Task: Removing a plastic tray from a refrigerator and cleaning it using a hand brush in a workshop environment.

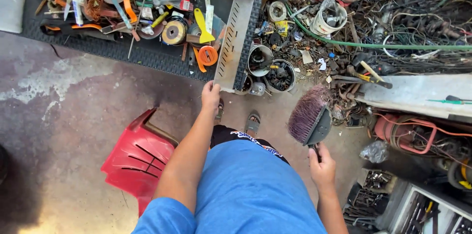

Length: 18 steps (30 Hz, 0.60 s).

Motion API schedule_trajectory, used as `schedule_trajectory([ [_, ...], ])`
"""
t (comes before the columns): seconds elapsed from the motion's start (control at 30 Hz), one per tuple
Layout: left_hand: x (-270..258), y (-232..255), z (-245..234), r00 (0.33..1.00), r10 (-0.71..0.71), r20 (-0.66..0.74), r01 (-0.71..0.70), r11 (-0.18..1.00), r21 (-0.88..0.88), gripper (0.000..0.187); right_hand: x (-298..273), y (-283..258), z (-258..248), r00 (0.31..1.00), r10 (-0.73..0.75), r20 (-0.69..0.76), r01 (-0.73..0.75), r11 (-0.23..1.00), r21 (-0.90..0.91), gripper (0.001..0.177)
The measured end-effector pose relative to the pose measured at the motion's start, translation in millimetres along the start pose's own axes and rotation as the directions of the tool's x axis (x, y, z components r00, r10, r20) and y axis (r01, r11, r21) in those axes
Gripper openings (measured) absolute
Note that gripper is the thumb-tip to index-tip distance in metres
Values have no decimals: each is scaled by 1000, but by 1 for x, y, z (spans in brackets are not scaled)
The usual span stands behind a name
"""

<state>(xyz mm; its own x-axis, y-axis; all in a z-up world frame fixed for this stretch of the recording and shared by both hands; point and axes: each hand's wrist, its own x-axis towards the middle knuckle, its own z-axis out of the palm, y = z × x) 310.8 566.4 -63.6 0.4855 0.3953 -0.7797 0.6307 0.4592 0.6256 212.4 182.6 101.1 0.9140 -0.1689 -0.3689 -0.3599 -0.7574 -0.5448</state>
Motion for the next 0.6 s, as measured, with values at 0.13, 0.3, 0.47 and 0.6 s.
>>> schedule_trajectory([
  [0.13,-7,6,-3,990,96,100,-54,931,-361,45,4,-12,-6,999,-7,32,7,1000,-2,47],
  [0.3,-44,29,11,886,372,275,-160,804,-572,49,20,-45,-14,974,-210,80,220,963,-156,42],
  [0.47,-82,38,70,833,450,321,-208,794,-571,46,54,-53,-10,924,-327,197,371,890,-266,46],
  [0.6,-125,49,109,806,522,278,-385,820,-424,41,87,-65,-59,935,-325,139,353,837,-418,41],
])
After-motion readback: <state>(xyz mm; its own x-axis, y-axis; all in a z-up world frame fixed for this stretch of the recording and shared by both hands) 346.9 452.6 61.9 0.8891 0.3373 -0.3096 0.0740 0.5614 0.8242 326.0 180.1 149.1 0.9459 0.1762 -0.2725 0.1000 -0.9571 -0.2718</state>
